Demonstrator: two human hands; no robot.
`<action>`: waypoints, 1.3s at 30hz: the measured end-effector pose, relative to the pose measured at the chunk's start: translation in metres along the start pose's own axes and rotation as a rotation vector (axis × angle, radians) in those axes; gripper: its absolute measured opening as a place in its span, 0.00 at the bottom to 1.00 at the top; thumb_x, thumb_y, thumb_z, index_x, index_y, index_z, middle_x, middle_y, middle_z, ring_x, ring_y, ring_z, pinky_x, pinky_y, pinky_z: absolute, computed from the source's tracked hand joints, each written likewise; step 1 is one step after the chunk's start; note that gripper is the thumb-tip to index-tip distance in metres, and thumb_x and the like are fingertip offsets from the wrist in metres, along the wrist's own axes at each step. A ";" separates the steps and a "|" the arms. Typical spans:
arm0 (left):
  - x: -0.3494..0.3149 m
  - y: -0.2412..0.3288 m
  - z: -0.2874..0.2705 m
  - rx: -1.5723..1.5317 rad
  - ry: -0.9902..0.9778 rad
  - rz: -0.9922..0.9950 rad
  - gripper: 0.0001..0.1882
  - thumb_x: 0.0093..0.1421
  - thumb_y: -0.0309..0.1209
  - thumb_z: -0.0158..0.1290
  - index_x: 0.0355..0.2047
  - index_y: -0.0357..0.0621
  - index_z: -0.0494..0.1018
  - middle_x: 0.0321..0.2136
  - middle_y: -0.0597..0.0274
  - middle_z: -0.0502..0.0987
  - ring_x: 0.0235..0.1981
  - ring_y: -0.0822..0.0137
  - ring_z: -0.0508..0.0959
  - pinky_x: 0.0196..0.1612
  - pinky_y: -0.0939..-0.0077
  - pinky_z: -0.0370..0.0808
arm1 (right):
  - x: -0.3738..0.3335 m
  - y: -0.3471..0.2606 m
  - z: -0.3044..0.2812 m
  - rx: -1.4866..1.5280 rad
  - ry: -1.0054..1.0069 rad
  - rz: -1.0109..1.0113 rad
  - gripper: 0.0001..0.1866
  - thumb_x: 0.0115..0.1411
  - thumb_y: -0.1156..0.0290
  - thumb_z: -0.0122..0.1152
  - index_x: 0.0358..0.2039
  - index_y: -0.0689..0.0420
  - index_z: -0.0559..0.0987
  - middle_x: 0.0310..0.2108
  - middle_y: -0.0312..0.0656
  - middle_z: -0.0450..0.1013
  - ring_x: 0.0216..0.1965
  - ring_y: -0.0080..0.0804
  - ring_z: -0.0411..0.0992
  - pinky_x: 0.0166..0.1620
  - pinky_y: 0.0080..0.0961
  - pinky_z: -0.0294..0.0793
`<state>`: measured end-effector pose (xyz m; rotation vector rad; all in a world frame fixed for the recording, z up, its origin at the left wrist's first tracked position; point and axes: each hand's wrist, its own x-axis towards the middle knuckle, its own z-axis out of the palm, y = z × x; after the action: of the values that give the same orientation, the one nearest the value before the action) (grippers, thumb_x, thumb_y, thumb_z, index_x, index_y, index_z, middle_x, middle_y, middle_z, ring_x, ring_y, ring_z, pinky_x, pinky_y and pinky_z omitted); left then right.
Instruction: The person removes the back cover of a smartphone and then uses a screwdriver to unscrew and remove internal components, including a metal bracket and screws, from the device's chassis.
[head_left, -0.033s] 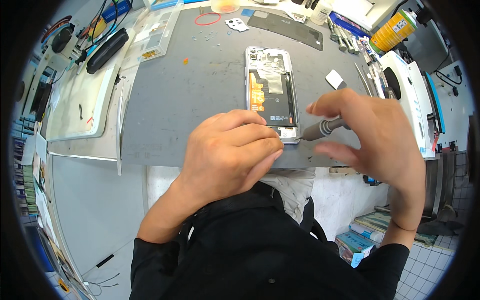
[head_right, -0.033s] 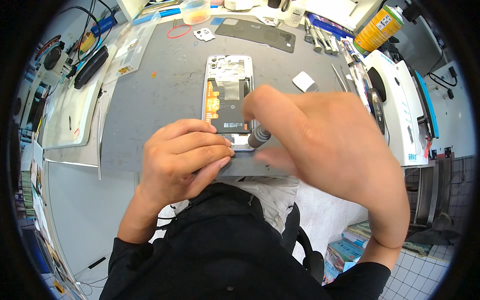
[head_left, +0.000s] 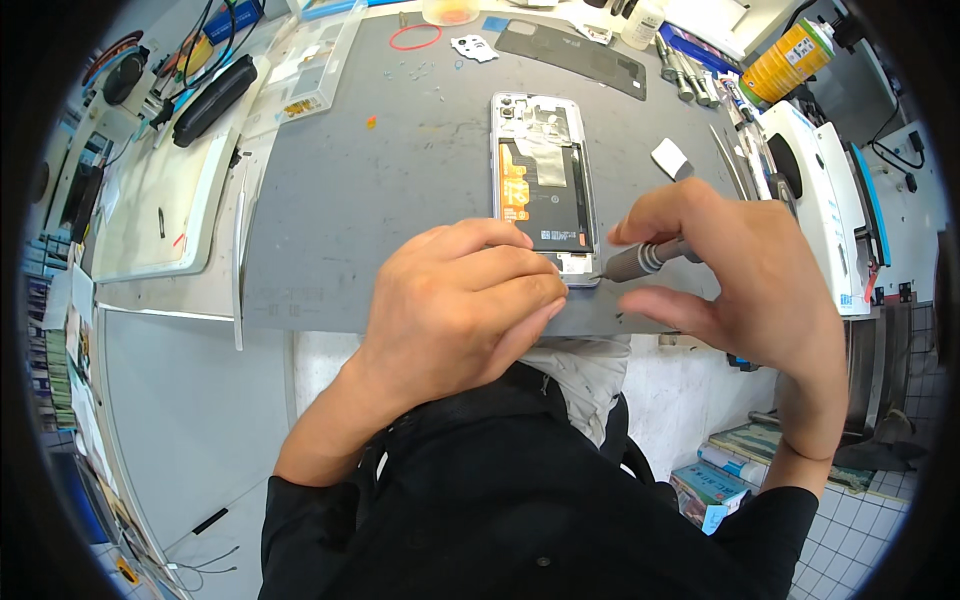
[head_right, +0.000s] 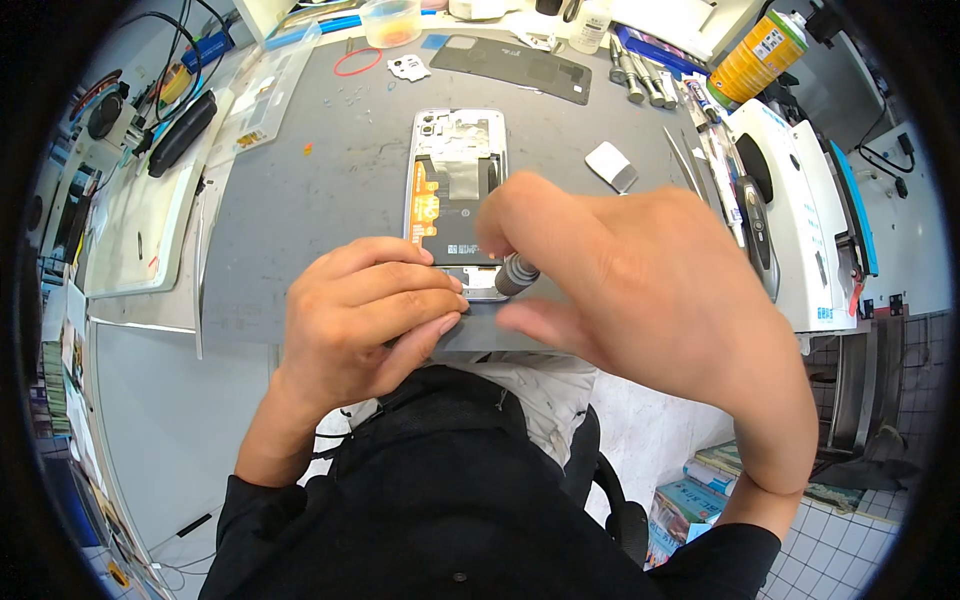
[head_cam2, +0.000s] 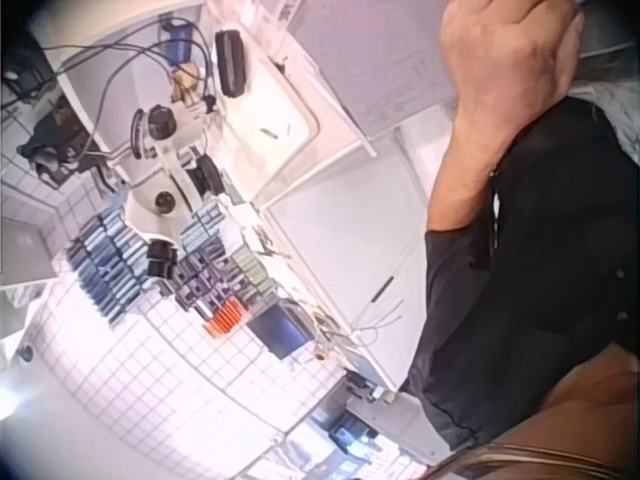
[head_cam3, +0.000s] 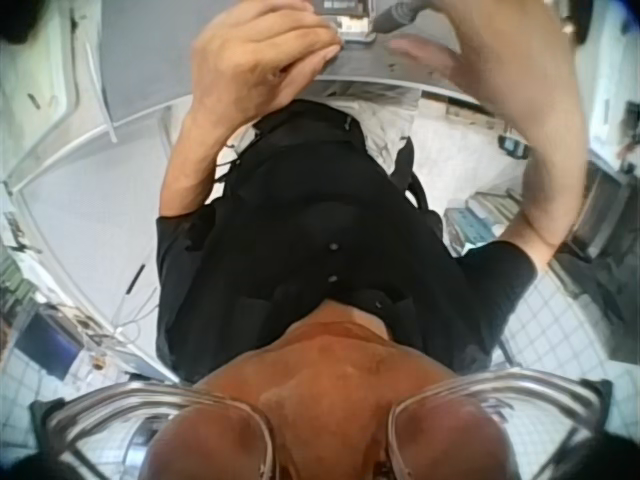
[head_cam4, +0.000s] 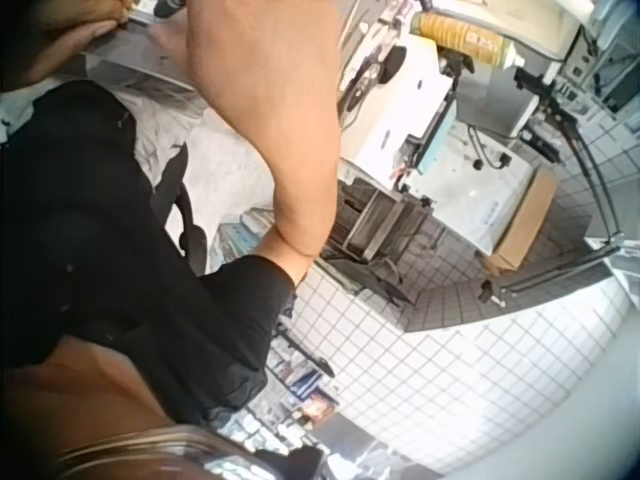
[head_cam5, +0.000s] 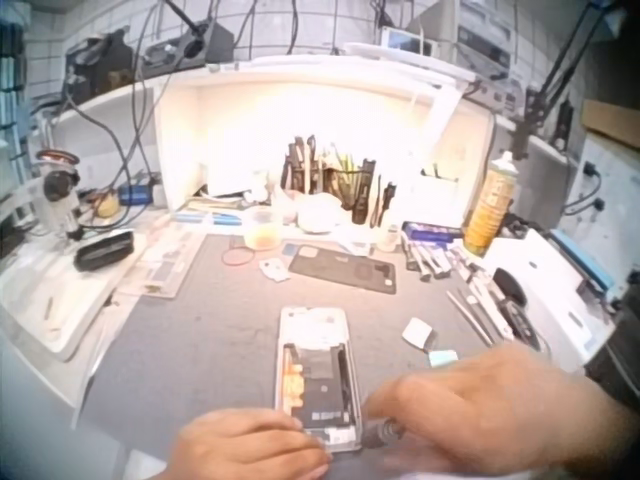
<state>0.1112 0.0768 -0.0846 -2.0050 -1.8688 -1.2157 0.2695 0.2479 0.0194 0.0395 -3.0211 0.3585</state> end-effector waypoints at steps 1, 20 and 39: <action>-0.001 0.000 0.001 -0.011 0.005 -0.002 0.08 0.47 0.25 0.66 0.30 0.49 0.83 0.32 0.69 0.84 0.39 0.63 0.82 0.42 0.70 0.80 | 0.000 0.000 0.004 0.076 0.012 0.000 0.17 0.52 0.79 0.71 0.42 0.61 0.75 0.39 0.45 0.81 0.36 0.39 0.82 0.39 0.26 0.81; 0.004 -0.001 -0.003 -0.043 0.075 -0.168 0.06 0.50 0.23 0.65 0.30 0.43 0.82 0.29 0.65 0.83 0.38 0.60 0.81 0.44 0.67 0.76 | 0.011 0.019 0.008 0.475 0.304 -0.251 0.25 0.53 0.87 0.68 0.47 0.61 0.66 0.42 0.56 0.77 0.47 0.44 0.80 0.45 0.29 0.85; 0.047 -0.062 -0.063 0.607 -0.057 -0.218 0.10 0.59 0.38 0.61 0.33 0.47 0.85 0.26 0.56 0.80 0.30 0.55 0.80 0.33 0.62 0.75 | 0.007 0.046 0.027 0.451 0.553 -0.077 0.20 0.55 0.79 0.71 0.48 0.57 0.74 0.42 0.37 0.81 0.42 0.28 0.81 0.39 0.22 0.82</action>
<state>0.0234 0.0888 -0.0383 -1.5481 -2.1828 -0.5214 0.2578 0.2858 -0.0170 0.0757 -2.3403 0.8703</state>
